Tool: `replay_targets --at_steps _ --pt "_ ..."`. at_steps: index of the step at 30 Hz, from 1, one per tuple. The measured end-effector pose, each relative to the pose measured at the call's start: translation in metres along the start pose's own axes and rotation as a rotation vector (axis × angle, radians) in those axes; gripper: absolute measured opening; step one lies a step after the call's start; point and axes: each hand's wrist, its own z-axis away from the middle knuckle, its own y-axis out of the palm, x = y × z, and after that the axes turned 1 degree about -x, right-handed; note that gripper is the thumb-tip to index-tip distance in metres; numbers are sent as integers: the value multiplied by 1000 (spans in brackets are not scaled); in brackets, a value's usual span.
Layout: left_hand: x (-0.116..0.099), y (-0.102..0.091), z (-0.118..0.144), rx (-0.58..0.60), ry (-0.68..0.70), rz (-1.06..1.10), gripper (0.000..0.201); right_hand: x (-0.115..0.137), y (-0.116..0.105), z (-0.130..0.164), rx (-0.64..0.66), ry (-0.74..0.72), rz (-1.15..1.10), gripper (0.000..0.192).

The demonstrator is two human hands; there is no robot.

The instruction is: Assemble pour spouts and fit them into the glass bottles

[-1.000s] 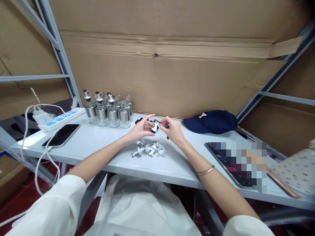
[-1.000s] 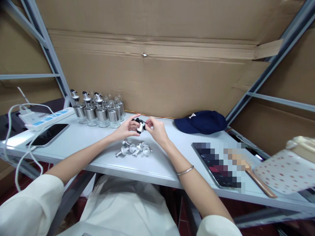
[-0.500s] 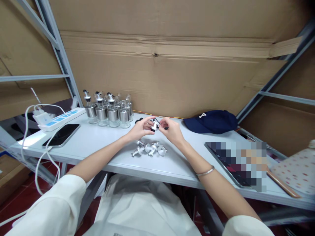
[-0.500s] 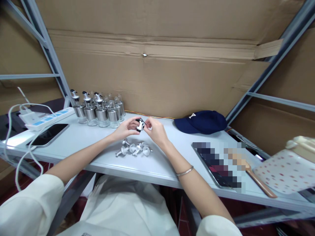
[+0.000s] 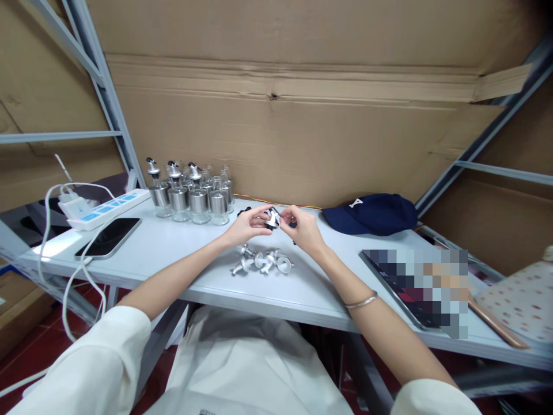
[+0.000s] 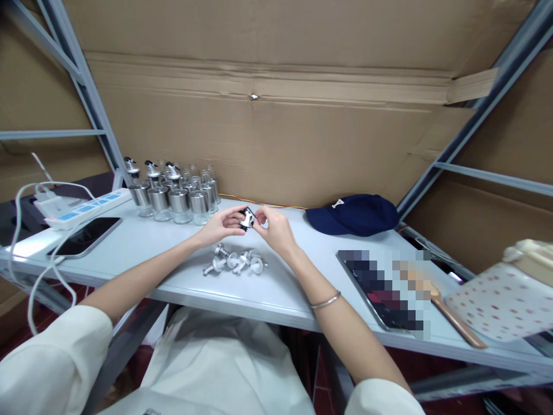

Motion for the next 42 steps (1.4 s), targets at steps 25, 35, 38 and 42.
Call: replay_targets --at_steps 25,35,38,42 --pt "-5 1 0 23 11 -1 73 3 -5 -1 -64 -5 63 2" --pt "-6 2 1 23 44 -12 74 3 -3 1 -5 19 10 3" --pt "-4 1 1 39 53 -12 73 3 -3 1 13 8 -10 5" --pt "-2 0 0 32 54 -22 72 2 -3 1 19 9 -10 5"
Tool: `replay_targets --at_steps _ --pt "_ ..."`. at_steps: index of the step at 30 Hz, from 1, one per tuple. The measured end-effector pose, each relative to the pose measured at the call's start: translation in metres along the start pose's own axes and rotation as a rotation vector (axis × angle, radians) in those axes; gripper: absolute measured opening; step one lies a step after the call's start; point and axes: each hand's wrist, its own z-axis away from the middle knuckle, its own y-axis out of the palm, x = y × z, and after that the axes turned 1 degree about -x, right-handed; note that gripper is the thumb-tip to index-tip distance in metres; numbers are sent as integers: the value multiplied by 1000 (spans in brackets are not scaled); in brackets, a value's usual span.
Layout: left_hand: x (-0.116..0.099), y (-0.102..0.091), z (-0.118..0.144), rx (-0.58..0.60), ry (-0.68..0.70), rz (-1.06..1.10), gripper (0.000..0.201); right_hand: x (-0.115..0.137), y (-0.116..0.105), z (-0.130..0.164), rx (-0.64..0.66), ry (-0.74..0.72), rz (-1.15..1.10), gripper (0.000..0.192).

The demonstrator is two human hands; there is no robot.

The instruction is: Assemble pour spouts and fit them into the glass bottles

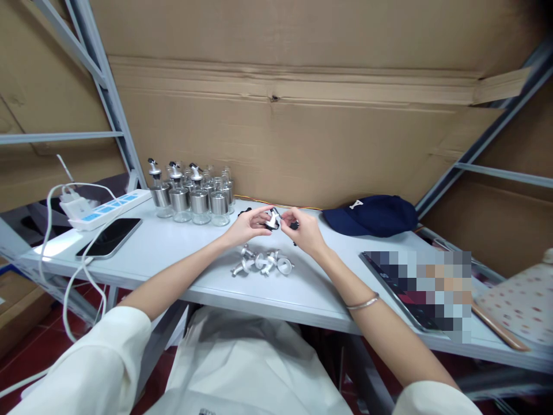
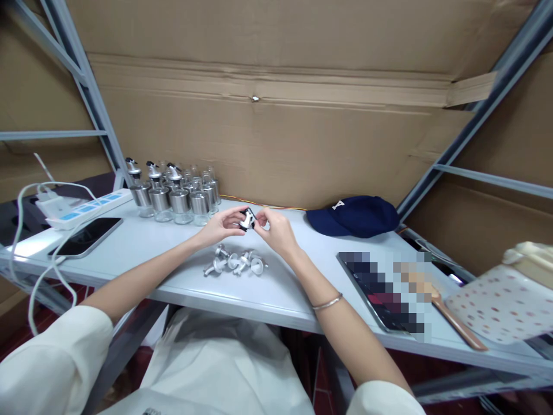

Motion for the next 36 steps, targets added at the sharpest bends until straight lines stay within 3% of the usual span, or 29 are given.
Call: replay_targets --at_steps 9,15,29,36 --pt "-1 -1 -1 -46 50 -42 67 3 3 1 86 -47 -80 47" --pt "3 0 -1 -33 44 -11 68 5 2 0 81 33 -188 38" --pt "1 4 -1 -131 -5 22 60 6 4 2 55 54 -234 36" --pt "-3 4 -1 -123 -51 47 61 4 6 1 36 104 -316 37"
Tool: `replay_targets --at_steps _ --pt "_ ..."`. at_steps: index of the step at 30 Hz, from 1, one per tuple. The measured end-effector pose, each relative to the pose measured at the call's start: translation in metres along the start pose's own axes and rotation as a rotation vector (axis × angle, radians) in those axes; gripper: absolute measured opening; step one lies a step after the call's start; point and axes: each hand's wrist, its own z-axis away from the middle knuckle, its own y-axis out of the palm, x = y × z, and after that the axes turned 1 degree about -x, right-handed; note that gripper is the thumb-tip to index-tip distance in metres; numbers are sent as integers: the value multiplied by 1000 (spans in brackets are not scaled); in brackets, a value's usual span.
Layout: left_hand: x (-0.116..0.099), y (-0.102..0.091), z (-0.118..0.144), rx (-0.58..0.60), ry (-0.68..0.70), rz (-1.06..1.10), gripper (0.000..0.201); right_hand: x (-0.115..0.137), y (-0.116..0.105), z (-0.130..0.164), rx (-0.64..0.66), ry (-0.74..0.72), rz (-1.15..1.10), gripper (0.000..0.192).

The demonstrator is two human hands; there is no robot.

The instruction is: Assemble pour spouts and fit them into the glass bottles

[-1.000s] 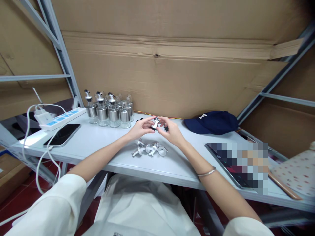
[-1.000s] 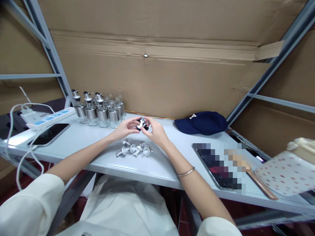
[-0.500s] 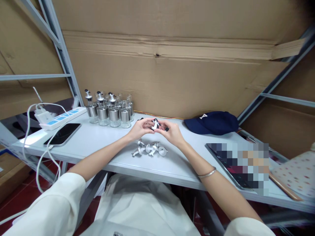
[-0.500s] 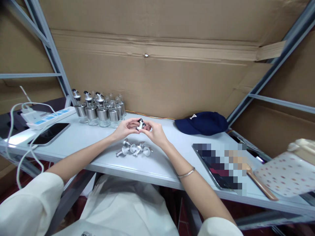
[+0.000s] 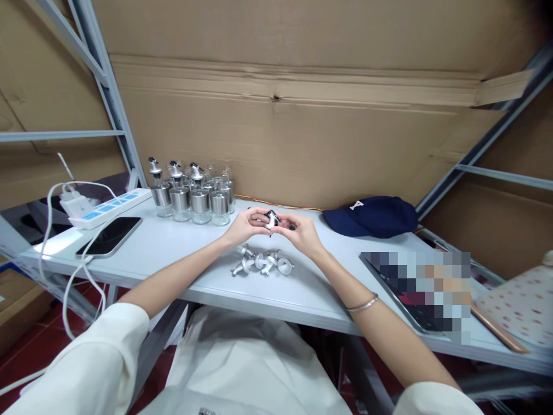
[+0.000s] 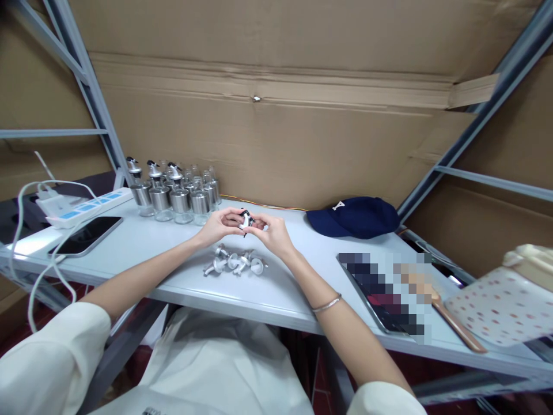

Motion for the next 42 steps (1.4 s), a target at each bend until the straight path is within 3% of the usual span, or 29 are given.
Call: replay_targets --at_steps 6,13,17,25,31,35,37,42 --pt "-2 0 1 0 -39 5 59 1 0 -1 11 58 -59 34" --pt "-1 0 -3 -35 6 26 59 4 -1 -2 53 83 -73 31" --pt "-5 -1 -4 -59 5 72 68 7 -1 -2 66 78 -119 36" --pt "-5 -5 -4 -63 23 -25 60 1 1 0 101 87 -143 49" --pt "-2 -7 -3 -19 144 -203 59 4 3 2 125 101 -216 54" --pt "-4 -7 -3 32 321 -517 53 4 6 2 142 39 -250 35" --pt "-8 -13 -6 -62 414 -695 52 3 6 1 103 14 -223 29" --pt "-15 -49 -17 -582 512 -889 51 4 1 -1 -22 -11 -164 26"
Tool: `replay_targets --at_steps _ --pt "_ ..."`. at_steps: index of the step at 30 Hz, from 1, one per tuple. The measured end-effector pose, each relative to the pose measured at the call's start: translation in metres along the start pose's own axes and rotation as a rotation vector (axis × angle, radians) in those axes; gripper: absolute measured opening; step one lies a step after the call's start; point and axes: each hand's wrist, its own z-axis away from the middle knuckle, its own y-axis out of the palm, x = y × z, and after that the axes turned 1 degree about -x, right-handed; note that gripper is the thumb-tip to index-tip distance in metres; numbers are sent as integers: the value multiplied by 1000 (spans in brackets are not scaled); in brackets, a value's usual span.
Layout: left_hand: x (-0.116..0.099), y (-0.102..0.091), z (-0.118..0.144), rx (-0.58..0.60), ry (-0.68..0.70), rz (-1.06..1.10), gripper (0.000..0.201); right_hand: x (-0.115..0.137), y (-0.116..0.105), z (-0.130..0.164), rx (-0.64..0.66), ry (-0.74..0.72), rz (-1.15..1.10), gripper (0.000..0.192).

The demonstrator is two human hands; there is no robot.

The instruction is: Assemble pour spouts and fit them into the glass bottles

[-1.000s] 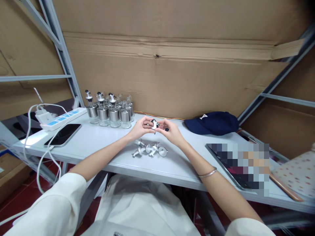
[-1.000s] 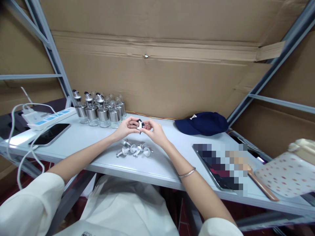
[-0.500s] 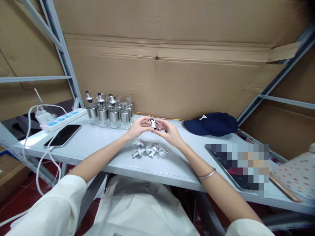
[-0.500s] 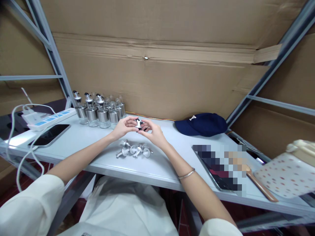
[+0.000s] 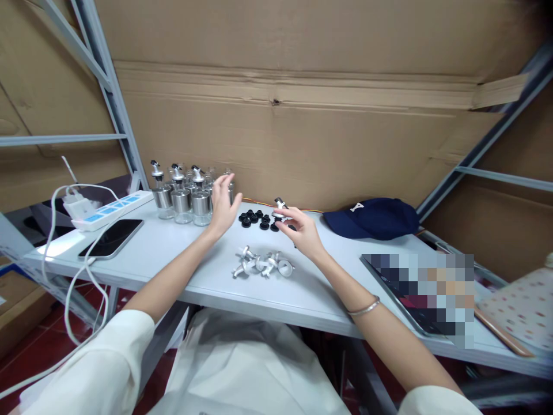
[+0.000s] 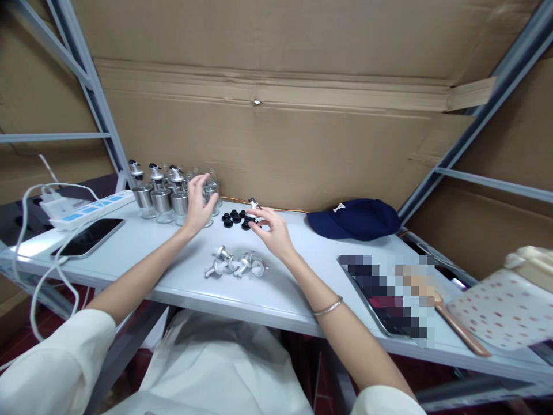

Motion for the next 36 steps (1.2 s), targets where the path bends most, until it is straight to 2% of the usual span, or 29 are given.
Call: replay_targets --at_steps 2,6,11,16,20,24,28,31,36 --pt "15 -3 -6 -38 -45 -12 53 1 -1 -1 -21 -5 12 26" --pt "39 -1 -9 10 -123 -25 58 -1 0 0 -16 5 -3 29" --pt "47 -1 -10 53 -164 -55 48 -1 0 -1 -107 -29 -5 26" --pt "29 -9 -10 34 -155 -84 28 0 -5 -2 -252 -4 -1 25" --pt "7 -8 -5 102 -103 17 23 2 -10 -3 -323 10 23 27" --pt "-13 0 2 195 -118 200 22 3 -13 -4 -351 7 24 23" --pt "-30 5 9 315 -131 396 25 4 -13 -6 -311 4 -17 24" --pt "-39 6 13 386 -148 498 26 8 -13 -10 -220 19 -49 29" --pt "-40 7 15 407 -204 638 27 18 -11 -28 -98 -15 -82 26"
